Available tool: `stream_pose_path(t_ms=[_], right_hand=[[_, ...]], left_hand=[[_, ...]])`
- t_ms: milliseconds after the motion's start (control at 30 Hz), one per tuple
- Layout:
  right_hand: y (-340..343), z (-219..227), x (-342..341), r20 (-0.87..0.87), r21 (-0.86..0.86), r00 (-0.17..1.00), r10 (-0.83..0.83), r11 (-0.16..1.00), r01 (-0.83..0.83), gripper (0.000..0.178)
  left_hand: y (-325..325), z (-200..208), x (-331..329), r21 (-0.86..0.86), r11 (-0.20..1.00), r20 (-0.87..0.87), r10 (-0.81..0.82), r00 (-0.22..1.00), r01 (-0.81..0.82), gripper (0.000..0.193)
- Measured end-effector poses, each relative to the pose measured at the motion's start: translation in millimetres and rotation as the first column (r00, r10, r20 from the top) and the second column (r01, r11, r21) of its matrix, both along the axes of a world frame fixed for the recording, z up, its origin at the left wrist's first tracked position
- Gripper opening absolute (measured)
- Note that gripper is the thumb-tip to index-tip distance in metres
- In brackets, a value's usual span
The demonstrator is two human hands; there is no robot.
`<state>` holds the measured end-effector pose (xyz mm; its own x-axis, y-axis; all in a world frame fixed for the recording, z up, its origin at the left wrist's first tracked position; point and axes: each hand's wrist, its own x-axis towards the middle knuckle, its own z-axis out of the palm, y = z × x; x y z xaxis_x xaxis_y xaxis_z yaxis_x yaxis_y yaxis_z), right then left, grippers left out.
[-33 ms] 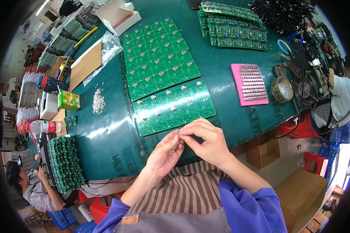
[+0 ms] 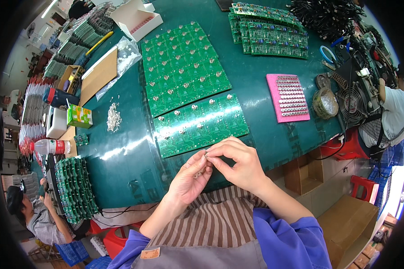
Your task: The person assembles electronic components by fitting plastic collars onto diodes and inserting them into circuit boards, then places a piece of cardboard over the board and flips it over.
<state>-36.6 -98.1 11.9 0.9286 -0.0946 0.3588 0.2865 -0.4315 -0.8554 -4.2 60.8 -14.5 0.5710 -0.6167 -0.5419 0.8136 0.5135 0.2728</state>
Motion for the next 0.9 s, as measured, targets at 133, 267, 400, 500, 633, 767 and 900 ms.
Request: stream_pose_path(t_ms=[133,267,400,500,633,767,900], right_hand=[[-0.7,-0.7,-0.1,-0.072,0.052,0.997,0.02,0.999,-0.016,0.012],[-4.6,1.3,10.6,-0.033,0.0,0.998,0.05,0.999,-0.05,0.01],[-20.2,-2.8,37.2,0.064,-0.215,0.993,-0.096,0.971,0.108,0.006],[-34.1,-5.6,54.7,0.077,-0.279,0.989,-0.13,0.949,0.146,0.006],[-41.0,-5.5,61.9,-0.075,-0.321,0.995,-0.068,0.946,0.04,0.007],[-38.5,-1.4,63.5,-0.152,-0.335,0.985,-0.087,0.942,0.031,0.006],[-36.7,-2.9,61.5,-0.169,-0.31,0.981,-0.097,0.95,0.041,0.005]], left_hand=[[0.6,-2.6,0.1,-0.039,0.999,0.001,0.025,1.0,-0.025,0.013],[0.5,-2.9,0.8,-0.022,1.0,0.006,0.004,1.0,-0.004,0.011],[-2.4,5.0,4.0,0.055,0.998,-0.087,-0.013,0.996,0.017,0.023],[1.7,1.9,4.5,-0.004,1.0,-0.12,-0.018,0.993,0.018,0.034],[5.2,0.4,2.9,-0.007,1.0,-0.077,-0.017,0.997,0.016,0.039],[5.5,3.9,1.9,0.006,0.999,-0.035,-0.037,0.999,0.037,0.034],[7.6,2.7,-1.6,0.007,0.999,-0.028,-0.033,0.999,0.033,0.022]])
